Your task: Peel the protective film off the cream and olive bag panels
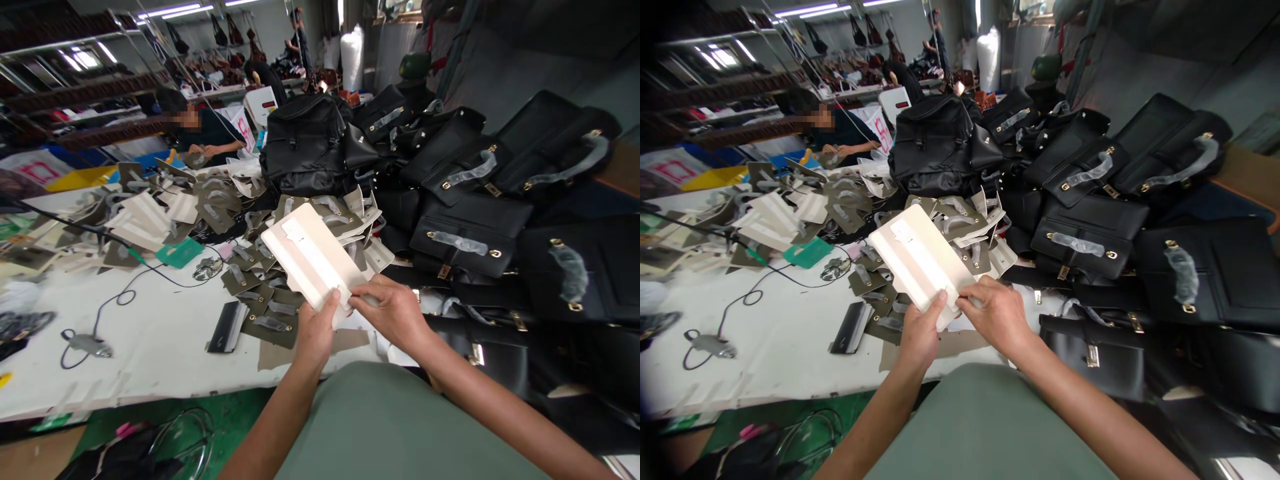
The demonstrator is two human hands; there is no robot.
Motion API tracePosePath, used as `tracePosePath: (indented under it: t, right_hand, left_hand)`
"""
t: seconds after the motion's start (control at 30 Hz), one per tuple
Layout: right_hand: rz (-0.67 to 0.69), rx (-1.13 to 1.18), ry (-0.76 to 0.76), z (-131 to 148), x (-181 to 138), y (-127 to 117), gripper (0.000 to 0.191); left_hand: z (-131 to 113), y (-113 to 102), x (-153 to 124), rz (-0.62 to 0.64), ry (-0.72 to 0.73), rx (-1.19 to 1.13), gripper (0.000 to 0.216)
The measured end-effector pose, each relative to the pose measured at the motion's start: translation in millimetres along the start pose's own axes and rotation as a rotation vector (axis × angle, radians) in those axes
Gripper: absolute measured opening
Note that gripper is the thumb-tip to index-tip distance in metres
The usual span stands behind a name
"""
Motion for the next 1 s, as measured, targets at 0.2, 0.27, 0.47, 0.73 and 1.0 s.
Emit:
tracePosePath:
  t: [0.2,0.27,0.47,0.73,1.0]
  right_hand:
    - [-0.008,0.246,0.063,-11,0,8,0.009]
    - [-0.003,0.282,0.077,-14,1,9,0.008]
    - [0.053,0.336,0.081,-15,4,14,0.010]
    - [0.059,0.306,0.044,-18,5,16,0.010]
    - [0.006,0.136,0.003,-15,5,14,0.015]
  left_hand:
    - [7,-1,0,0.010,-0.029,0.013,0.048]
    - [8,-1,1,0.014,-0.033,0.012,0.047]
    - [7,1,1,0.030,-0.034,0.015,0.047]
    - [5,4,1,0.042,-0.043,0.022,0.048]
    - [5,5,2,0.027,-0.058,0.089,0.049]
Point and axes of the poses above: each hand's wrist, its own x-axis towards the middle knuckle, its own y-axis out of the palm, z = x × y, the point moved 10 cm from there along x, towards the middle knuckle, and after that the axes turned 6 degrees about -z, right-handed, at the moved point
